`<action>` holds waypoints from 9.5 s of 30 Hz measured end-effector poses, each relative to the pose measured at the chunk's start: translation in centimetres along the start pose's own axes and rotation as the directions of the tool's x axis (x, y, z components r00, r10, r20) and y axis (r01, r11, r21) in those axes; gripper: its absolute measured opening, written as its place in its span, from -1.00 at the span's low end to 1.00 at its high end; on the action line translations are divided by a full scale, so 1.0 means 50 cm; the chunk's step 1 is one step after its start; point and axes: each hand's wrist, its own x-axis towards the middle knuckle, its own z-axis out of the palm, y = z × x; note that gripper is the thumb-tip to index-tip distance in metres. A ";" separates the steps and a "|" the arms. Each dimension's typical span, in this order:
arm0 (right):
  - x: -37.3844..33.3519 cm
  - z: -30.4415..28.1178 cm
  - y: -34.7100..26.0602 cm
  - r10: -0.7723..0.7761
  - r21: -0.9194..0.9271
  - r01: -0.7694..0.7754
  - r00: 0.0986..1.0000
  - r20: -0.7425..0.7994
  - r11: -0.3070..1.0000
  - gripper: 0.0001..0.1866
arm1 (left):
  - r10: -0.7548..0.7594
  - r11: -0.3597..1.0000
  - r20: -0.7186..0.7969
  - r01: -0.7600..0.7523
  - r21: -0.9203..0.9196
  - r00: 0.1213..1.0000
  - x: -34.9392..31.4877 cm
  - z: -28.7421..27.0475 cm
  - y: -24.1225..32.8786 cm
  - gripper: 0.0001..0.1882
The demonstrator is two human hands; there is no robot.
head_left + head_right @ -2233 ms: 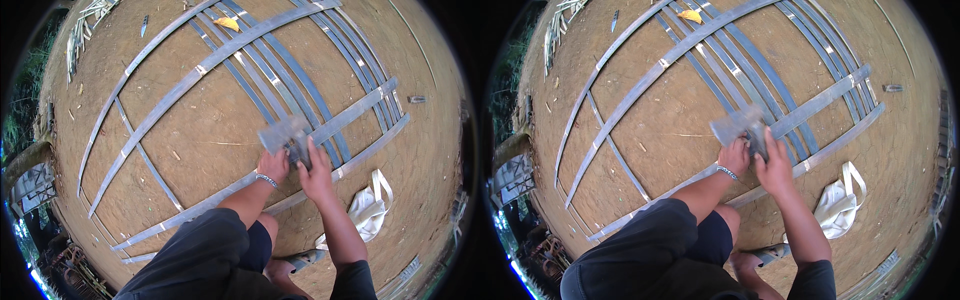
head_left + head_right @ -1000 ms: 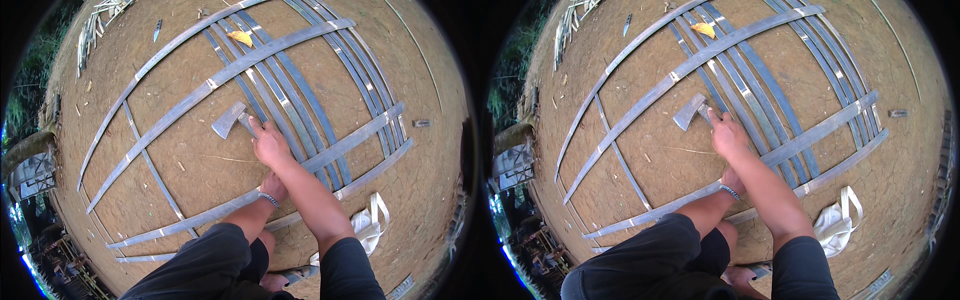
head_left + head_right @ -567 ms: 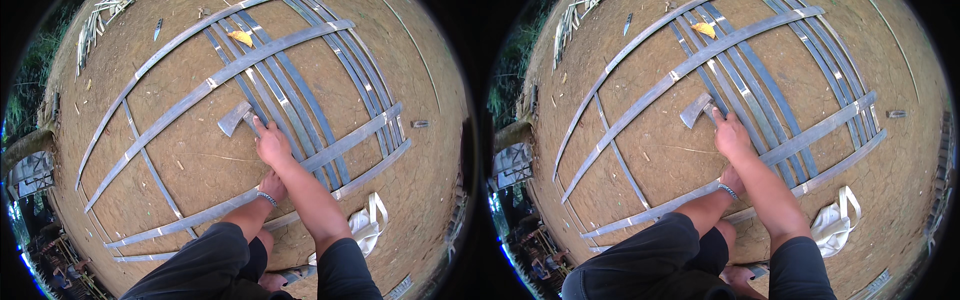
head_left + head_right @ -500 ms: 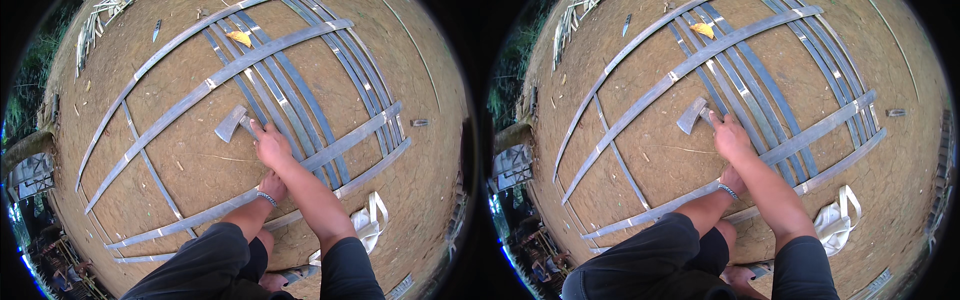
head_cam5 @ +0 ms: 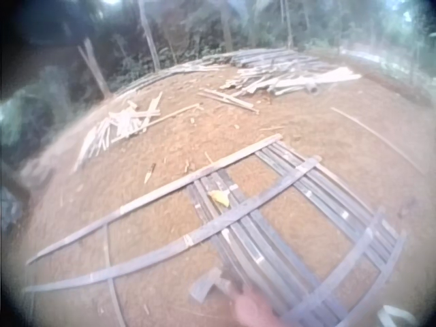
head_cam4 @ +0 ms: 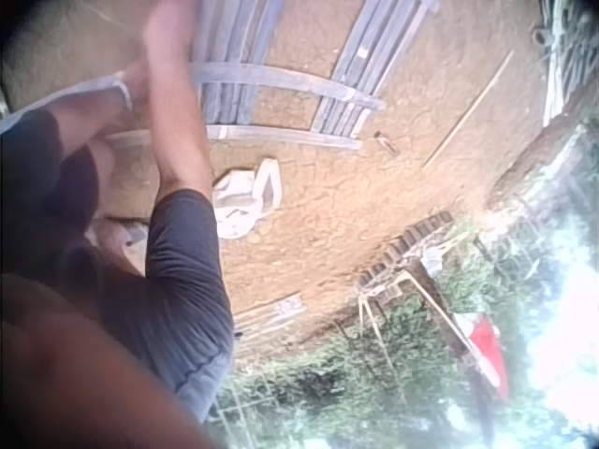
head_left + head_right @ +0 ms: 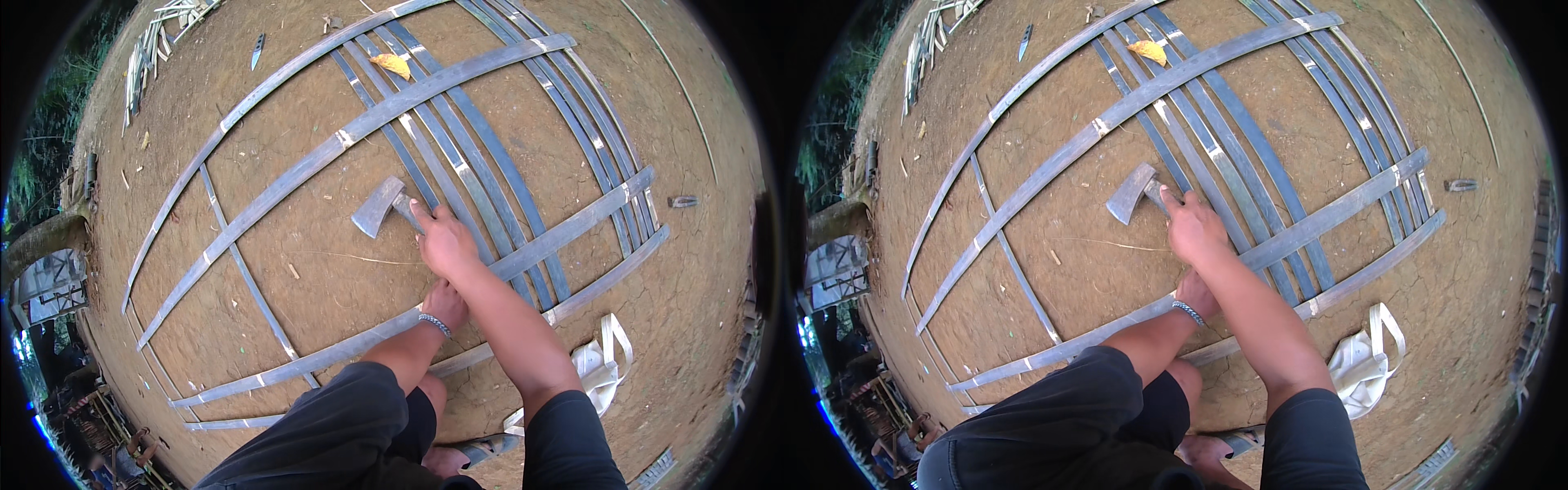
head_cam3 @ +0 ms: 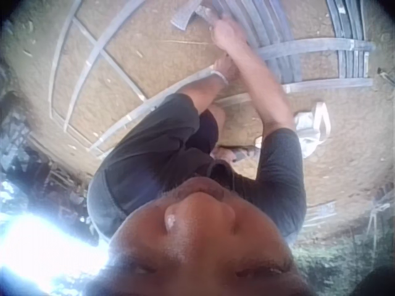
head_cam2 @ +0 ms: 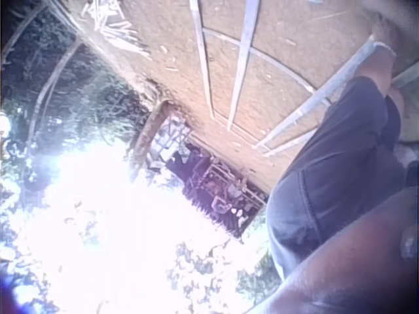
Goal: The person takes nails from a bag, positions bamboo strips onto a wooden frame, and hammers the strips into place using an axe. They then move to a pile of bamboo strips and begin sorting and collecting them.
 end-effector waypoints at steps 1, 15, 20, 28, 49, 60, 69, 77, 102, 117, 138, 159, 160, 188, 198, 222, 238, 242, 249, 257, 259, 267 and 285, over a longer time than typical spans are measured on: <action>0.002 -0.003 0.007 0.033 0.014 -0.033 0.999 0.000 0.999 -0.33 | -0.001 0.999 0.023 0.000 0.046 1.000 -0.006 0.001 0.003 -0.53; -0.037 -0.007 0.015 0.031 -0.027 -0.030 0.999 0.034 0.999 -0.34 | -0.027 1.000 0.147 0.025 0.019 0.989 0.014 -0.098 0.039 -0.59; -0.037 -0.010 0.027 0.105 0.059 -0.106 0.994 0.013 0.993 -0.34 | -0.034 0.993 0.172 0.014 0.119 0.984 0.018 -0.076 0.029 -0.55; -0.076 -0.018 0.040 0.145 0.060 -0.147 0.988 0.044 0.987 -0.33 | 0.048 0.992 0.114 -0.061 0.114 0.992 0.017 -0.081 0.028 -0.46; -0.584 0.058 0.209 0.686 0.919 -0.277 0.727 0.010 0.281 -0.26 | -0.028 0.954 -0.442 -0.109 -0.281 0.897 0.032 -0.106 0.048 -0.92; -0.657 0.187 0.110 0.591 0.893 -0.310 0.804 0.064 0.326 -0.22 | 0.034 0.977 -0.477 -0.130 -0.169 0.878 0.037 -0.101 0.046 -0.93; -0.633 0.207 0.123 0.628 0.922 -0.171 0.773 -0.093 0.348 -0.23 | 0.001 0.977 -0.472 -0.101 -0.186 0.881 0.032 -0.106 0.046 -0.93; -0.679 0.188 0.141 0.627 0.923 -0.221 0.778 -0.027 0.315 -0.24 | -0.007 0.976 -0.458 -0.094 -0.196 0.889 0.037 -0.108 0.052 -0.98; -0.670 0.231 0.123 0.640 0.836 -0.224 0.746 -0.184 0.502 -0.25 | 0.122 0.988 -0.431 -0.149 -0.031 0.894 0.029 -0.100 0.048 -0.92; -0.557 0.176 0.072 0.553 0.995 0.032 0.833 0.024 -0.091 -0.23 | 0.102 0.991 -0.378 -0.126 -0.039 0.920 0.028 -0.104 0.044 -0.91; -0.472 0.152 0.125 0.380 0.546 -0.126 0.842 -0.382 0.828 -0.32 | 0.113 0.988 -0.393 -0.144 -0.050 0.913 0.034 -0.116 0.054 -0.87; -0.478 0.167 0.135 0.344 0.491 -0.117 0.848 -0.403 0.863 -0.29 | -0.049 0.974 -0.381 -0.041 -0.224 0.923 0.033 -0.102 0.037 -0.68; -0.490 0.186 0.143 0.329 0.504 -0.094 0.855 -0.400 0.859 -0.29 | -0.055 0.971 -0.387 -0.041 -0.234 0.920 0.033 -0.102 0.038 -0.69; -0.462 0.202 0.117 0.405 0.535 -0.195 0.860 -0.310 0.822 -0.30 | -0.045 0.975 -0.435 -0.056 -0.216 0.900 0.033 -0.095 0.033 -0.71; -0.488 0.252 0.145 0.293 0.451 -0.078 0.854 -0.429 0.889 -0.32 | -0.048 0.970 -0.427 -0.059 -0.235 0.903 0.031 -0.097 0.040 -0.68; -0.430 0.176 0.132 0.397 0.358 -0.316 0.900 -0.181 0.879 -0.23 | -0.083 0.953 -0.373 -0.036 -0.300 0.924 0.029 -0.106 0.031 -0.67; -1.020 0.032 0.284 0.430 0.206 -0.401 0.894 -0.126 0.893 -0.27 | -0.089 0.975 -0.385 0.001 -0.223 0.919 0.030 -0.091 0.053 -0.66; -1.255 0.059 0.273 0.502 0.166 -0.487 0.863 -0.062 0.857 -0.28 | -0.140 0.977 -0.337 0.074 -0.201 0.931 0.026 -0.096 0.058 -0.62; -1.432 0.210 0.308 0.653 0.267 -0.628 0.758 -0.003 0.731 -0.28 | -0.158 0.985 -0.213 0.138 -0.107 0.964 -0.036 -0.145 0.082 -0.52; -1.376 0.408 0.482 0.533 0.489 -0.417 0.837 -0.121 0.766 -0.19 | -0.465 0.882 0.295 0.465 0.074 0.835 -0.244 -0.271 0.127 -0.45; -1.327 0.400 0.482 0.412 0.527 -0.264 0.892 -0.186 0.808 -0.19 | -0.505 0.858 0.306 0.507 0.078 0.807 -0.302 -0.313 0.087 -0.46; -1.216 0.066 0.289 0.441 0.429 -0.458 0.886 0.145 0.779 -0.25 | -0.582 0.798 0.336 0.599 0.061 0.741 -0.538 -0.509 0.113 -0.48; -1.443 -0.050 0.023 0.666 0.455 -0.880 0.422 0.615 0.138 -0.49 | -0.214 0.819 0.911 0.573 -0.030 0.352 -1.164 -0.712 0.341 -0.32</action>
